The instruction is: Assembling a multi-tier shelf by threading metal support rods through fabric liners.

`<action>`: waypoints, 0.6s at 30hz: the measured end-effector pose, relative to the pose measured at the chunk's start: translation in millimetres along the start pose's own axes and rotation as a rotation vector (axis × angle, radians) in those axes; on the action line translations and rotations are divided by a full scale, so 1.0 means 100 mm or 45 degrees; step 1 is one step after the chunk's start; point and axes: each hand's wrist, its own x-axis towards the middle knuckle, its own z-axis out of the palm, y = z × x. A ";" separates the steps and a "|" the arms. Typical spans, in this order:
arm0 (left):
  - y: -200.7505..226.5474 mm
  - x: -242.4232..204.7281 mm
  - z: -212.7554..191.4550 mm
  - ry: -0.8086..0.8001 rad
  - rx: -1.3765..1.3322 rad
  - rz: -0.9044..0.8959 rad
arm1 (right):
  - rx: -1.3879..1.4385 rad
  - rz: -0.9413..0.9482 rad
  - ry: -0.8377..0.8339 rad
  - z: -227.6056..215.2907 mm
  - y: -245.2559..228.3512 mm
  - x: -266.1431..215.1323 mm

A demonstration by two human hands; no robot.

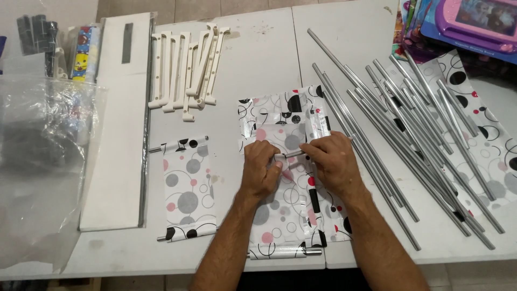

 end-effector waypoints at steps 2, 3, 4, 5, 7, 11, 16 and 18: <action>0.03 0.01 -0.01 -0.009 0.068 0.013 | -0.069 -0.017 0.009 0.01 0.02 -0.01; 0.05 0.01 -0.01 -0.019 0.134 0.027 | -0.140 -0.033 0.018 0.01 0.03 -0.02; 0.07 0.01 -0.02 -0.021 0.132 0.026 | -0.140 -0.031 0.016 -0.01 0.02 -0.02; 0.09 0.01 -0.03 -0.034 0.185 0.030 | -0.159 -0.034 0.012 -0.04 0.01 -0.01; 0.13 0.02 -0.05 -0.047 0.237 0.032 | -0.177 -0.036 0.005 -0.06 -0.01 0.00; 0.12 0.02 -0.04 -0.043 0.136 0.085 | -0.071 -0.021 0.012 -0.08 -0.02 0.04; 0.13 0.02 -0.04 -0.063 0.019 0.078 | -0.022 -0.067 0.012 -0.03 -0.01 0.02; 0.11 0.02 -0.03 -0.070 0.008 0.076 | -0.004 -0.083 0.027 -0.03 -0.03 0.03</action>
